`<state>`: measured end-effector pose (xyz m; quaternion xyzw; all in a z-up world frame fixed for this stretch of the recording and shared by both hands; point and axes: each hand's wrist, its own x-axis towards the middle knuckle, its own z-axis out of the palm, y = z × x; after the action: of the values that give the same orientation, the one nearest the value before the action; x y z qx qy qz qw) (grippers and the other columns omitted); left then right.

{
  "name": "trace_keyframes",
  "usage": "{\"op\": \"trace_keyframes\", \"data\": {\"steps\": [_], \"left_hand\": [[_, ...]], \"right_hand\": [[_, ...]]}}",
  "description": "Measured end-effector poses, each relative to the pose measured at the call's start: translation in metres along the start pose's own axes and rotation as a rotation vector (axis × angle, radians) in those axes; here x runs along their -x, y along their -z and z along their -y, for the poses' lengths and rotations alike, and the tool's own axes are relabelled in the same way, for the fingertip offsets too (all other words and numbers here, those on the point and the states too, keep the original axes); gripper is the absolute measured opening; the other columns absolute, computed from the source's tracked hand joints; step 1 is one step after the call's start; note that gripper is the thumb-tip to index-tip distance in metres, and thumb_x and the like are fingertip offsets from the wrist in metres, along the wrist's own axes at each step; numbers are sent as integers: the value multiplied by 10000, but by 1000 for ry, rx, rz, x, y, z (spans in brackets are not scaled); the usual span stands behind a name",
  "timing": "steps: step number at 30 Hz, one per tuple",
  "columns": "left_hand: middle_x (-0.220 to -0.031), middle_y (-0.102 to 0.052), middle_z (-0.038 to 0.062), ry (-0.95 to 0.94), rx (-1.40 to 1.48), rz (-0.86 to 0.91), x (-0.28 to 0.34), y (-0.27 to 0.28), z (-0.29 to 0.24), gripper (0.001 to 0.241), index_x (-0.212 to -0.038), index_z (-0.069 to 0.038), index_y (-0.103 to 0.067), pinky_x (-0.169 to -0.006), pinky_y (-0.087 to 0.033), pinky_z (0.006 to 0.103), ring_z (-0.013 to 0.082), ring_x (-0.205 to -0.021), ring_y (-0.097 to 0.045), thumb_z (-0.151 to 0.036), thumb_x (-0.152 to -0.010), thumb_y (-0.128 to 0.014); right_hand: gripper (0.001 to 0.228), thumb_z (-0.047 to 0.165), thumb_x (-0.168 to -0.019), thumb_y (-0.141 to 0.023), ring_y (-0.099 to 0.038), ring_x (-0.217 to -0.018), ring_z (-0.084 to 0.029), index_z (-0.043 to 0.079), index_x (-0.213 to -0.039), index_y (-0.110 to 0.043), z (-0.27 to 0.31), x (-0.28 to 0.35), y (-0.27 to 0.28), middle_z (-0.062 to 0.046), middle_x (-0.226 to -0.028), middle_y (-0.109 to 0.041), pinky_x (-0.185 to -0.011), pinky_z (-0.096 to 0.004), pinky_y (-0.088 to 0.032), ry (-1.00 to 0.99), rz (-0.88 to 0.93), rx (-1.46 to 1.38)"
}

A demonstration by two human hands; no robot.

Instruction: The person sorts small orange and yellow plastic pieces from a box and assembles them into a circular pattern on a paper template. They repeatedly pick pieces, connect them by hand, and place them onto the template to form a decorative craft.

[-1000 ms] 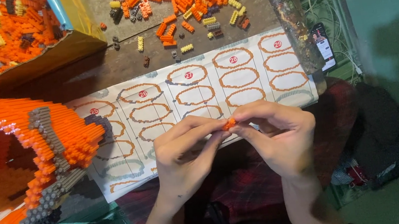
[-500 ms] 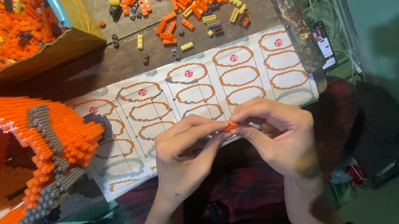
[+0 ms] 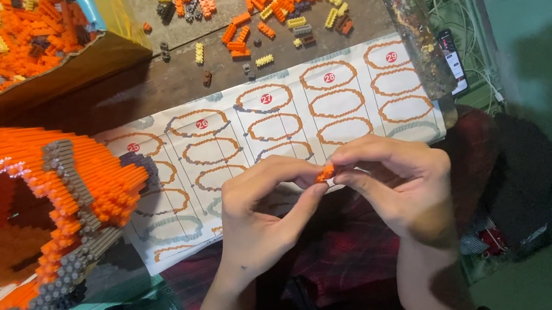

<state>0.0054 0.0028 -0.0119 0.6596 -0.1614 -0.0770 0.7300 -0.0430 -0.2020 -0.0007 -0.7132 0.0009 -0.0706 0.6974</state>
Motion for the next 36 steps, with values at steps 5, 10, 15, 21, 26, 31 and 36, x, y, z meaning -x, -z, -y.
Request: {"op": "trace_keyframes", "data": {"steps": [5,10,15,21,26,31,36], "left_hand": [[-954,-853,109,-26,6,22,-1,0,0,112,-1042,-41,-840,-735,-680,334,221,-813,-828,-6,-942,-876],[-1081,-766,102,175,4,49,2,6,-18,180,-1121,1,-705,-788,-603,238,150,-877,-728,61,-969,-782],[-1107,-740,104,216,21,81,0,10,-20,159,-1116,-7,-684,-846,-569,261,161,-923,-679,78,-990,-733],[-1084,-759,113,187,-75,21,-1,4,-20,207,-1140,18,-695,-778,-588,239,146,-852,-698,96,-959,-760],[-1153,-765,103,143,-311,36,-2,5,-20,451,-1333,-32,-701,-796,-680,269,157,-903,-782,89,-916,-821],[-999,-822,75,-2,-602,-1,-10,4,-22,308,-1137,-15,-784,-855,-615,336,216,-972,-743,8,-859,-915],[-1002,-830,15,31,-868,36,-10,8,-13,306,-1190,-67,-791,-1011,-347,428,227,-972,-616,-187,-939,-918]], "right_hand": [[151,-155,-919,-821,-826,-937,-261,-89,-1055,-809,0,-4,2,-239,-979,-845,-888,-418,-692,79,11,73],[314,-265,-923,-705,-725,-864,-191,-99,-1186,-746,20,0,37,-242,-1196,-803,-783,-241,-580,-37,-163,414],[229,-186,-964,-784,-384,-545,-69,-122,-1182,-768,18,6,52,-248,-1170,-795,-499,-211,-244,-20,-158,622],[281,-163,-860,-845,-725,-842,-208,-93,-1132,-829,18,4,49,-183,-1108,-829,-765,-295,-573,8,9,785],[314,-126,-826,-884,-763,-910,-225,-65,-1130,-830,11,1,51,-159,-1112,-827,-841,-323,-625,18,78,830],[302,-140,-838,-886,-761,-924,-227,-74,-1127,-830,-2,8,61,-176,-1130,-820,-851,-313,-639,74,80,820],[206,-133,-992,-896,-653,-1109,-361,-116,-1194,-858,-7,4,74,-324,-1449,-697,-958,-468,-591,166,-225,1046]]}}
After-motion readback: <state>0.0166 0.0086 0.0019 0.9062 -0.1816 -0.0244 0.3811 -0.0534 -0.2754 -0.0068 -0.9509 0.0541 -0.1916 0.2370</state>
